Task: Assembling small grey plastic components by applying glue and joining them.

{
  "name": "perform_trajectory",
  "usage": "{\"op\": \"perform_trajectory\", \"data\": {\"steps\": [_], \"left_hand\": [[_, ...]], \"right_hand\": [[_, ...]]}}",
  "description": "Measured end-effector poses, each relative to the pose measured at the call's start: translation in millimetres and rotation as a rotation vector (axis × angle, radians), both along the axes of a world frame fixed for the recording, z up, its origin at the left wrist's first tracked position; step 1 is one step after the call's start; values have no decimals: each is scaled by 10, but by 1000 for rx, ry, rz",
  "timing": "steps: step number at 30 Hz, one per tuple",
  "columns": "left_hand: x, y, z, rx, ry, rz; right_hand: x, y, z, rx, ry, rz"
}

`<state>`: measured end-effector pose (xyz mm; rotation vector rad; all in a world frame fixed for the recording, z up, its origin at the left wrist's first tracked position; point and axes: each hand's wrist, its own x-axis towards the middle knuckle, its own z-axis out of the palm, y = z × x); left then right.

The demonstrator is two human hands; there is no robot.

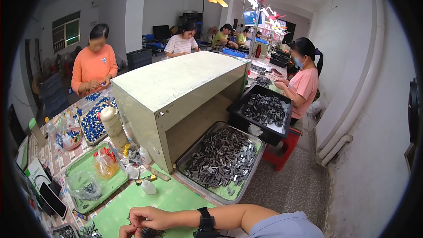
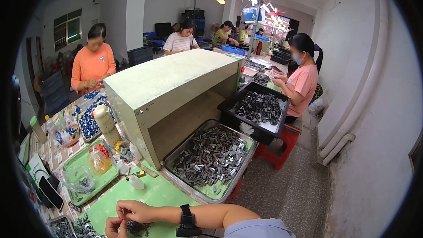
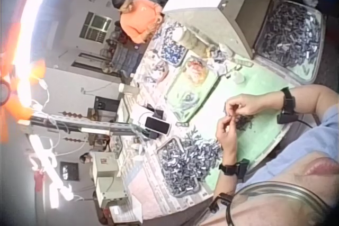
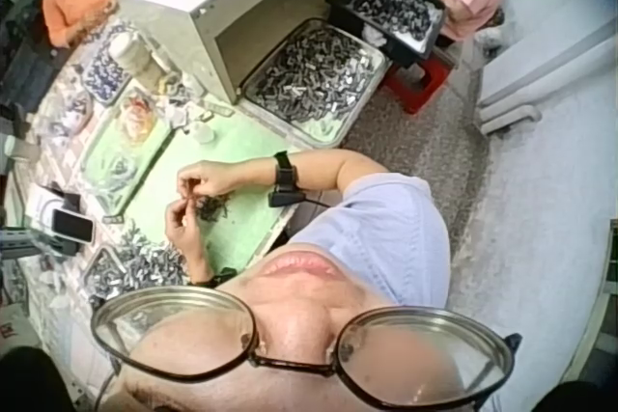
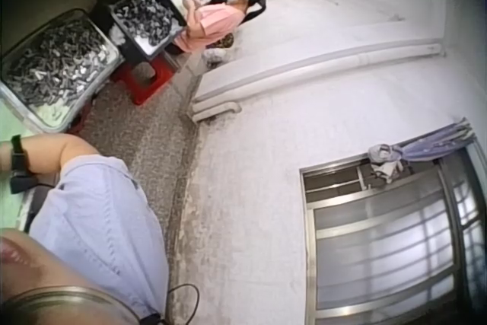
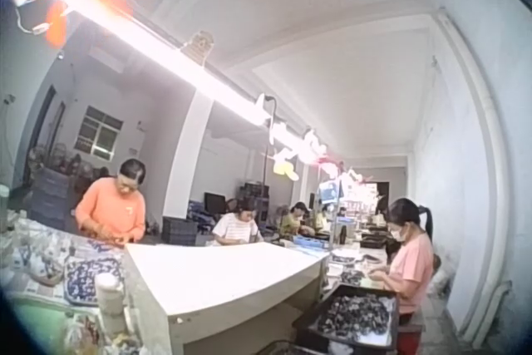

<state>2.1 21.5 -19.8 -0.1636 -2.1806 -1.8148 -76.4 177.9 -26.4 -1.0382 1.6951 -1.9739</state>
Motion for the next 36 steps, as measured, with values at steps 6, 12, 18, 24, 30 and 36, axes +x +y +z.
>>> {"op": "perform_trajectory", "data": {"steps": [6, 12, 18, 24, 30, 36], "left_hand": [[16, 21, 25, 2, -17, 27], [19, -3, 13, 52, -62, -2], [111, 66, 356, 77, 69, 92], [532, 560, 1292, 330, -293, -1359], [502, 1073, 1221, 432, -8, -1564], [536, 1001, 1116, 448, 26, -1647]], "right_hand": [[7, 14, 51, 30, 16, -11], [17, 19, 97, 43, 36, -19], [91, 27, 93, -47, 17, -75], [36, -2, -52, -134, 14, -170], [-6, 112, 100, -198, 44, -237], [16, 65, 238, -165, 25, -238]]}}
